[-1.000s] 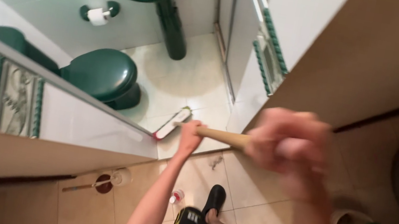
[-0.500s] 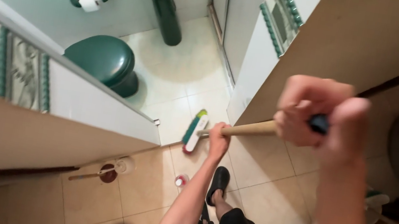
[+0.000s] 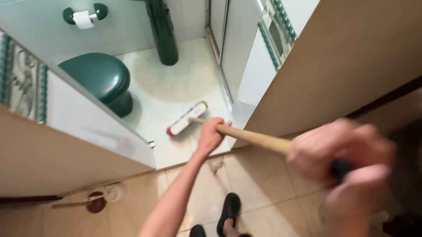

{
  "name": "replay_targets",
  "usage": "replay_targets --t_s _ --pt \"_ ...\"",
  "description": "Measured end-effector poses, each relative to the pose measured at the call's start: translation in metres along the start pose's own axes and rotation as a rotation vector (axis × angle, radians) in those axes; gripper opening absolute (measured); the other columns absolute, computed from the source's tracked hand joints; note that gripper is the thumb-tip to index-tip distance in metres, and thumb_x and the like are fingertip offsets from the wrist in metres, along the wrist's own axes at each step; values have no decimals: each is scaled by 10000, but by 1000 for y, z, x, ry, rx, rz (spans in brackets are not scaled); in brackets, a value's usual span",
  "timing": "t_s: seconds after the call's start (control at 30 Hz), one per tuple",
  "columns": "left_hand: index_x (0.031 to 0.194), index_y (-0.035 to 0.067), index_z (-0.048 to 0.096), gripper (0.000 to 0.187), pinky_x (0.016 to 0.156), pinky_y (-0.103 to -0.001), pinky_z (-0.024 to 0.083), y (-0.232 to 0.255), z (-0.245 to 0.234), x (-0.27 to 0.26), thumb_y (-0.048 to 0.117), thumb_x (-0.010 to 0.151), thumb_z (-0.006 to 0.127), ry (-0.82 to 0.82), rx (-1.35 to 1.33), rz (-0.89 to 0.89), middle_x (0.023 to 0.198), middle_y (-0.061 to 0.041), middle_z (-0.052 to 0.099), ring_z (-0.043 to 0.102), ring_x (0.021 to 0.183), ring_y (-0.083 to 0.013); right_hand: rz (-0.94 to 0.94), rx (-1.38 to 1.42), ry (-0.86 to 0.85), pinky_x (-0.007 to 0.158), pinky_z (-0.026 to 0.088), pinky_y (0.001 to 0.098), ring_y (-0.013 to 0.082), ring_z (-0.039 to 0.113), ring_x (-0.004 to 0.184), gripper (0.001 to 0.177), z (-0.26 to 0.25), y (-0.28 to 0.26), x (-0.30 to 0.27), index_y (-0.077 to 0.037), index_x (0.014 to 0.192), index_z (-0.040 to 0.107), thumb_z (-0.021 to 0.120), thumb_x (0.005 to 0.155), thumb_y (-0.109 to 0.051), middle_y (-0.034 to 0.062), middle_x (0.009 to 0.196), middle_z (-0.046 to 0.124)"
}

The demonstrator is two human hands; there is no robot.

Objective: The person sweeps the bathroom floor with a broom, then sits on the floor to wring out a cloth in a bucket of water. They attach the cloth to a mop and proceed to mop the bathroom floor.

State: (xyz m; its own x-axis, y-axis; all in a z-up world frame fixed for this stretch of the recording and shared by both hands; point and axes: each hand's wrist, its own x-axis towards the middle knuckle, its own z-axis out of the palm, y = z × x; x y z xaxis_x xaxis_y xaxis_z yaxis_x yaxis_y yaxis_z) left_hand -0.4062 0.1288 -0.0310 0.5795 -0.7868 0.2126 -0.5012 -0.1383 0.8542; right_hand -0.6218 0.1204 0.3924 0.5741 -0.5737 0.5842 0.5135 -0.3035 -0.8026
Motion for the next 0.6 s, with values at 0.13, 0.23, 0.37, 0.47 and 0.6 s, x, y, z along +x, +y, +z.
replay_targets --t_s 0.13,0.23,0.37,0.47,0.6 --pt "827 117 660 297 863 -502 519 -45 -3 73 381 887 780 42 48 -105 821 -186 651 646 891 -438 -209 42 -93 345 411 292 126 385 290 584 -10 101 -4 -102 565 550 615 943 -542 -36 379 387" --pt "887 116 665 284 919 -516 507 -91 8 127 358 859 812 88 77 -114 885 -196 655 636 948 -444 -251 -91 -130 376 462 329 182 429 310 609 -4 155 7 -133 506 555 599 946 -552 -22 400 414" --pt "980 129 652 317 988 -523 494 -133 13 199 330 827 842 149 50 -101 1003 -187 661 632 1046 -439 -364 -214 -192 361 402 308 155 359 297 581 -2 235 27 -188 503 503 523 1005 -480 -48 418 334" --pt "986 215 658 309 1029 -493 505 -183 34 237 393 825 853 168 80 -128 1107 -96 685 641 1153 -373 -403 -274 -154 355 354 336 205 331 305 455 -4 321 27 -168 475 477 652 894 -200 4 421 326" --pt "1090 151 659 323 1104 -534 458 -186 50 241 353 890 814 178 7 -81 1302 -190 652 554 1279 -450 -364 -301 -119 352 351 301 204 317 306 453 -10 375 33 -161 517 410 519 956 -164 1 443 290"
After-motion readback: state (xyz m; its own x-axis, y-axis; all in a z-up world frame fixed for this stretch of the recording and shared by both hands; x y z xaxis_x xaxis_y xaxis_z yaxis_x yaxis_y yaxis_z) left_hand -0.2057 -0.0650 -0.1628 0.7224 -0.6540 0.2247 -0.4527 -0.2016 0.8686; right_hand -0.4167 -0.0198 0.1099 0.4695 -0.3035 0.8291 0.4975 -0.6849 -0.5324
